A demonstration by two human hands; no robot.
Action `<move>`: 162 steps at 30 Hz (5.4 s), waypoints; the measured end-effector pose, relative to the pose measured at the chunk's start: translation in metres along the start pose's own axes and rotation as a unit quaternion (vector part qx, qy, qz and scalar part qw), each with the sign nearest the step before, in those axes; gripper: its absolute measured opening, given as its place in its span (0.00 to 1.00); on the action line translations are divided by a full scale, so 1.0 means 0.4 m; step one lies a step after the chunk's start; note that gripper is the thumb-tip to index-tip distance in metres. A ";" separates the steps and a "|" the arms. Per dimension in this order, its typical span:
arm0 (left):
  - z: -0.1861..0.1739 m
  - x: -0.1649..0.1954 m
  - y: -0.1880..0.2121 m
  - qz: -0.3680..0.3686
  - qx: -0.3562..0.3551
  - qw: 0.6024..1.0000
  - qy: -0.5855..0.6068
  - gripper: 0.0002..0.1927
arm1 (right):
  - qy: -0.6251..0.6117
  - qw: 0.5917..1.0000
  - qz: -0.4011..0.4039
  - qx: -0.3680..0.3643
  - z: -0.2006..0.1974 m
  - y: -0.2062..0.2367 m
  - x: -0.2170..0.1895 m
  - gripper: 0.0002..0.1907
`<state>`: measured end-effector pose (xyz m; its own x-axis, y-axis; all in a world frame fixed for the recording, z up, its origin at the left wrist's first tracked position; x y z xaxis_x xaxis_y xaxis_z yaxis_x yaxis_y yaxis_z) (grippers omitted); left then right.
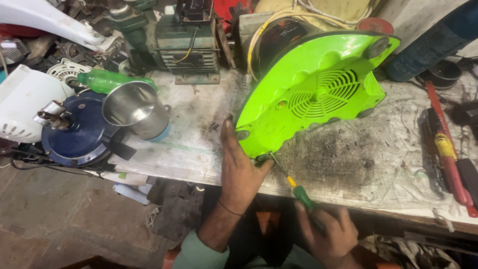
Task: The person uses a screwdriver to unscrew screws from the green plastic base housing of a mixer-grinder appliance, working around its underside one screw at a time. They then lift the housing off the motor unit and set it aside, exposing the internal motor and wiring.
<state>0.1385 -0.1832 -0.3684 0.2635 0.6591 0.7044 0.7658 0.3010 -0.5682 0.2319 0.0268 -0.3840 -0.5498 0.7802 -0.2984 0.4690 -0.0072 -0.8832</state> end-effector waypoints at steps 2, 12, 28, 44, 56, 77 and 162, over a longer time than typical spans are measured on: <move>0.003 -0.001 0.005 -0.016 -0.001 1.000 0.000 0.68 | -0.010 0.999 0.015 -0.032 -0.005 -0.010 -0.016 0.17; 0.009 0.008 0.019 -0.020 0.005 1.000 0.000 0.67 | 0.126 0.933 0.171 -0.290 -0.022 -0.045 -0.022 0.23; 0.026 0.037 0.018 -0.009 0.018 1.000 0.007 0.65 | 0.091 0.928 0.215 -0.291 -0.027 -0.013 -0.013 0.18; 0.063 0.036 0.033 -0.024 0.002 1.000 0.013 0.65 | 0.008 0.984 0.097 -0.151 -0.042 0.025 -0.001 0.16; 0.072 0.051 0.027 -0.005 -0.005 1.000 0.011 0.65 | -0.035 0.960 0.234 -0.150 -0.051 0.035 0.049 0.16; 0.083 0.063 0.047 0.035 -0.003 0.999 0.013 0.66 | 0.049 0.934 0.304 -0.183 -0.081 0.043 0.098 0.21; 0.126 0.147 0.046 0.092 0.062 0.988 0.110 0.51 | 0.011 0.948 0.242 -0.205 -0.126 -0.006 0.147 0.11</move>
<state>0.1385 -0.1041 -0.3589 0.5222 0.5494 0.6523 0.6197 0.2810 -0.7328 0.2333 0.1041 -0.3812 -0.1888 0.7597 -0.6222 0.8948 -0.1280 -0.4278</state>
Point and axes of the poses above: each hand's wrist, its own y-axis away from the middle knuckle, its own z-axis out of the palm, x = y × z, the point moved 4 cm from there along -y, towards the middle knuckle, and after that the axes turned 10 degrees about x, right-handed, at the moved point
